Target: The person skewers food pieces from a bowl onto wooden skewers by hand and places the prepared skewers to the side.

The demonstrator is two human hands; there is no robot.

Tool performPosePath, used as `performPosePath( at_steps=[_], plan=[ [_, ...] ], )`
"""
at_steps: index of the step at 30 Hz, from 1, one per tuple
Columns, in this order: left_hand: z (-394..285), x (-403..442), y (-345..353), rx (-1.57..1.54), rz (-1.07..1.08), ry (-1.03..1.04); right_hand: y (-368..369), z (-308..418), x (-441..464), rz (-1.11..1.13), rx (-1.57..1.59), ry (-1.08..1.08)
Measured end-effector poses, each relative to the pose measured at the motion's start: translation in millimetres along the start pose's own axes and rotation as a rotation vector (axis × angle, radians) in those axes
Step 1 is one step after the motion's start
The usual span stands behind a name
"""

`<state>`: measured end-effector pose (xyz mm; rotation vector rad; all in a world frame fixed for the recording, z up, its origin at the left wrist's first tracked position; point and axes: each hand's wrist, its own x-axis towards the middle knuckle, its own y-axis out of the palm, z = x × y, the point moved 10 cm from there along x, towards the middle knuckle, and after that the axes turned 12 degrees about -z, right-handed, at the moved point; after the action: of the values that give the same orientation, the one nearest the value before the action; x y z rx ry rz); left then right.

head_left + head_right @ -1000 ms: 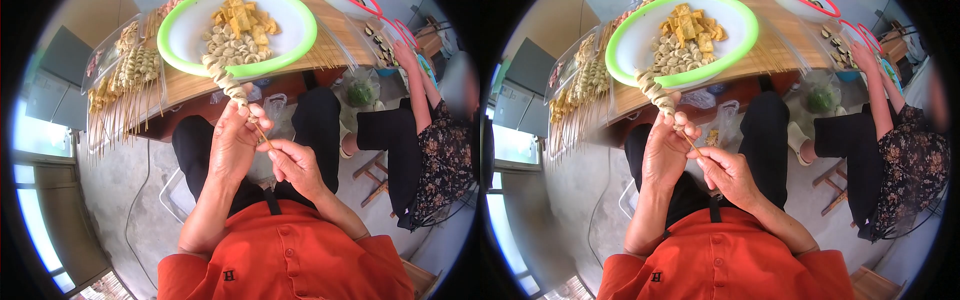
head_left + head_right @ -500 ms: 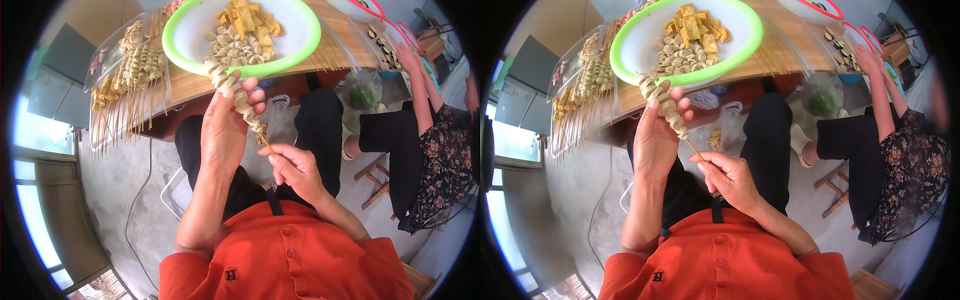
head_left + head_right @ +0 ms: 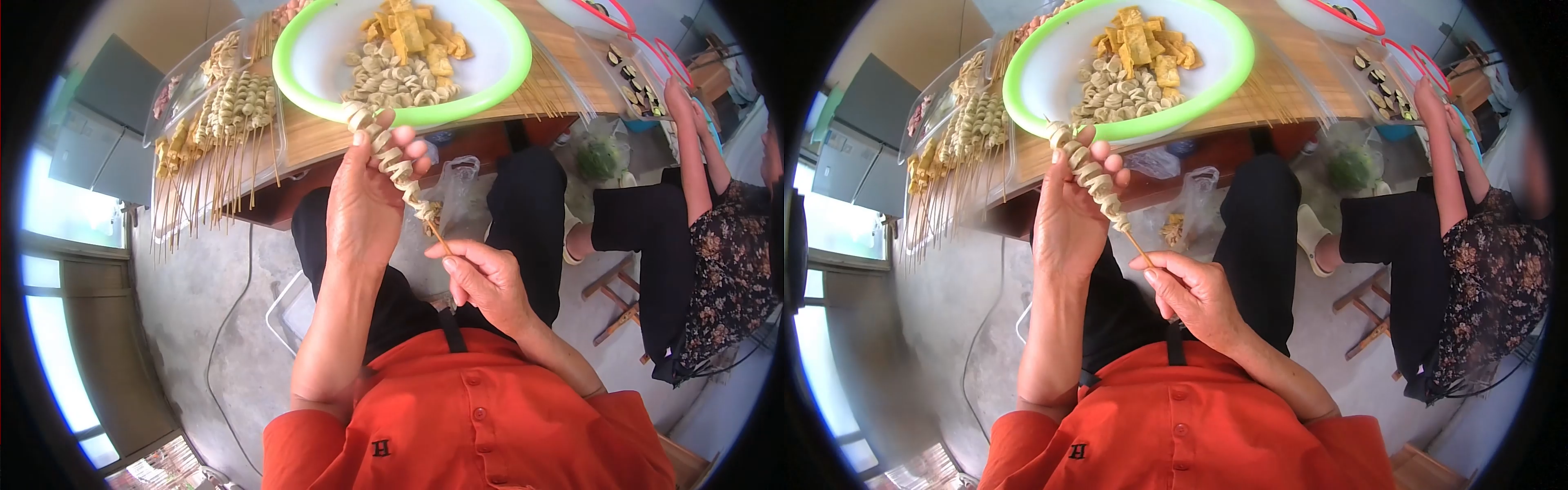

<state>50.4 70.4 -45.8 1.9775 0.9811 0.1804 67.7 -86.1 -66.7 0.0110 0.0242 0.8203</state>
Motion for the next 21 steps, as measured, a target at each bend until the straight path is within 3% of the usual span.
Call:
performPosePath(
  at_steps=[8, 15, 21],
  plan=[
    [16.3, -4.0, -1.1, 0.050, 0.084, -0.075, -1.7, -1.5, 0.7, -0.016, 0.013, 0.032],
    [-12.5, 6.8, 3.0, -0.032, 0.018, 0.030, 1.7, -4.6, -1.9, -0.004, 0.019, 0.021],
    [-3.5, 8.5, -2.2, -0.038, 0.029, -0.015, 2.1, -0.8, -1.2, 0.005, 0.006, 0.011]
  ],
)
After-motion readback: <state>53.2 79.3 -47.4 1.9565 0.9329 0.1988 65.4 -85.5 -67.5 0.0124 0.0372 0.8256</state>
